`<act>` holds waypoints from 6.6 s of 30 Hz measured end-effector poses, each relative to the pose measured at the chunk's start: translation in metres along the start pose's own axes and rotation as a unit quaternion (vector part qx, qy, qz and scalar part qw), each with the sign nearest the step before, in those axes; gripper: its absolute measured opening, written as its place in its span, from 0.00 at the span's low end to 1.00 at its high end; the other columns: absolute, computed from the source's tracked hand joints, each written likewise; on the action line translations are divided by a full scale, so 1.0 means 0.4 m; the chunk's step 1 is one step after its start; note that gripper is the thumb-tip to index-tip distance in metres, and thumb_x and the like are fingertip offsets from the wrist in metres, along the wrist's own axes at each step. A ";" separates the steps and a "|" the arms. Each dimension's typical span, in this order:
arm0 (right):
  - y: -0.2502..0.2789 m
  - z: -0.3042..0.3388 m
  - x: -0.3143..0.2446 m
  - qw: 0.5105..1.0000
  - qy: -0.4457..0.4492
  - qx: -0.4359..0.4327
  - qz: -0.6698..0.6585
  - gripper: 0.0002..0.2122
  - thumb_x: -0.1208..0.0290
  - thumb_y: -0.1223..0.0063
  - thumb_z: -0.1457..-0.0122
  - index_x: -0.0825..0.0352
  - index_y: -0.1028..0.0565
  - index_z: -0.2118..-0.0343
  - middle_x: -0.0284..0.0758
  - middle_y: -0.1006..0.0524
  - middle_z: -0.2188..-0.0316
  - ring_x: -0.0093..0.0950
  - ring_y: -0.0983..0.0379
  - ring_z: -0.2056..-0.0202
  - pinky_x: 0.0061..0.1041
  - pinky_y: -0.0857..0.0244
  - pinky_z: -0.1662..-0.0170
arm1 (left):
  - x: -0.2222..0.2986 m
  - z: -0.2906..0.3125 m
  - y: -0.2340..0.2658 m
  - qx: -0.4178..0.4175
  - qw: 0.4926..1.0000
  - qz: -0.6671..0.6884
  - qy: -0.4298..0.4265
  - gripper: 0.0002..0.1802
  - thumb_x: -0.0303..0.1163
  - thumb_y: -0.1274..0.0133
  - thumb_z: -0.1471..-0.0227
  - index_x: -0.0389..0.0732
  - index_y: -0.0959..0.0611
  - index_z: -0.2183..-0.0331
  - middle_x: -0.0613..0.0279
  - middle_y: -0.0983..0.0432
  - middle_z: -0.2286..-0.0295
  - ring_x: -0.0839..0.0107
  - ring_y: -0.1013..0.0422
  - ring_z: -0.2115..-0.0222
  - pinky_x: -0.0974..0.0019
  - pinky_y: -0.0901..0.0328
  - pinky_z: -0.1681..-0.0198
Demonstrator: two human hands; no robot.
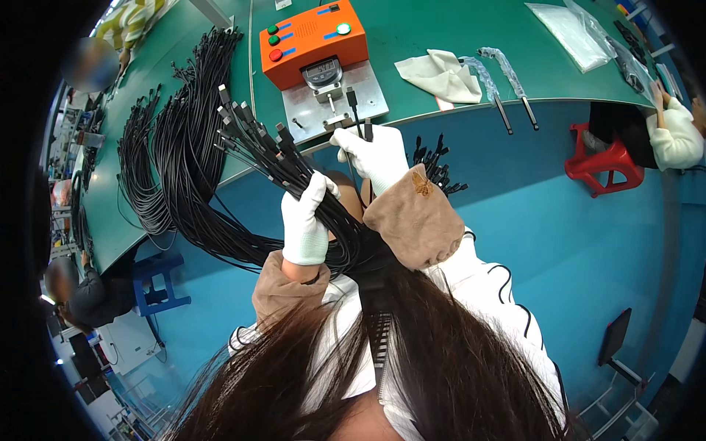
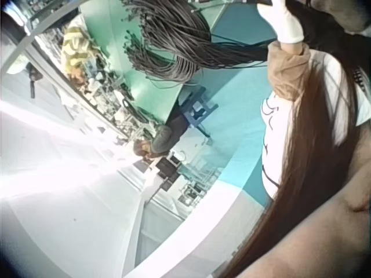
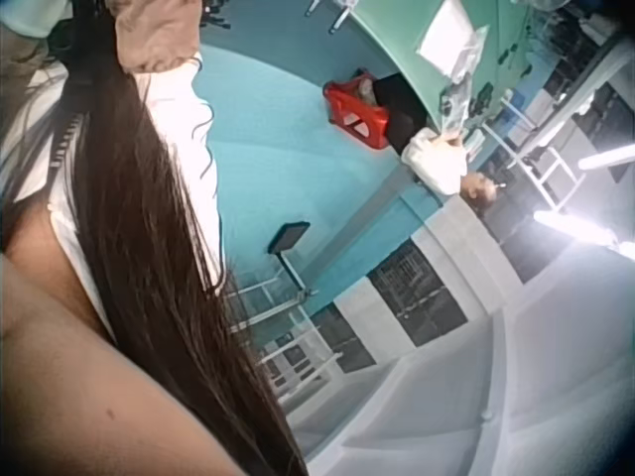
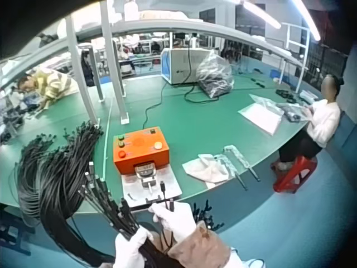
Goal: Bundle black cables together and process them using a desktop machine.
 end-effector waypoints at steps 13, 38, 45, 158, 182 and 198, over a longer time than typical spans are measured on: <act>-0.004 0.001 -0.004 1.000 -0.011 -0.002 -0.005 0.11 0.66 0.42 0.45 0.72 0.21 0.69 0.29 0.27 0.82 0.11 0.46 0.89 0.15 0.57 0.85 | 0.019 0.012 -0.019 0.015 0.998 0.056 0.035 0.09 0.31 0.46 0.47 0.36 0.23 0.74 0.67 0.29 0.78 0.79 0.34 0.77 0.75 0.39 0.71; -0.007 0.047 -0.029 1.000 0.015 0.014 0.000 0.11 0.68 0.37 0.49 0.69 0.20 0.66 0.30 0.21 0.77 0.13 0.35 0.82 0.14 0.43 0.79 | 0.014 0.015 -0.043 0.009 0.996 -0.048 0.077 0.07 0.28 0.37 0.54 0.36 0.19 0.72 0.71 0.27 0.80 0.83 0.35 0.80 0.77 0.40 0.76; 0.019 0.021 -0.012 0.998 0.017 0.020 0.049 0.09 0.67 0.36 0.49 0.66 0.22 0.76 0.28 0.24 0.83 0.10 0.43 0.88 0.13 0.52 0.85 | -0.002 0.013 -0.030 0.022 0.998 0.050 0.031 0.08 0.27 0.40 0.51 0.38 0.22 0.69 0.71 0.28 0.76 0.82 0.34 0.75 0.77 0.39 0.71; -0.008 0.002 -0.021 0.999 -0.026 0.017 -0.031 0.10 0.68 0.41 0.46 0.72 0.21 0.69 0.27 0.28 0.84 0.11 0.44 0.89 0.14 0.55 0.86 | -0.012 -0.030 -0.025 0.022 0.998 0.033 0.048 0.09 0.25 0.38 0.55 0.37 0.23 0.71 0.63 0.25 0.76 0.76 0.31 0.77 0.73 0.37 0.70; 0.030 0.020 0.018 0.990 0.031 -0.049 0.126 0.09 0.69 0.39 0.48 0.71 0.20 0.69 0.30 0.22 0.79 0.14 0.31 0.81 0.15 0.41 0.78 | -0.011 -0.037 -0.016 0.028 0.997 0.060 0.032 0.11 0.28 0.43 0.48 0.34 0.24 0.64 0.63 0.26 0.75 0.75 0.30 0.76 0.74 0.34 0.70; 0.019 0.008 -0.030 0.999 0.023 -0.002 0.040 0.09 0.72 0.43 0.45 0.72 0.22 0.64 0.34 0.20 0.76 0.12 0.34 0.81 0.13 0.42 0.80 | 0.038 -0.047 -0.027 0.043 0.998 0.037 -0.016 0.10 0.34 0.45 0.45 0.36 0.24 0.67 0.62 0.26 0.77 0.75 0.30 0.76 0.72 0.33 0.71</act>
Point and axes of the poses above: each hand's wrist, its own z-axis away from the middle knuckle, its own y-axis out of the back of the hand, x = y × z, the point moved 1 cm from there along -z, towards the middle knuckle
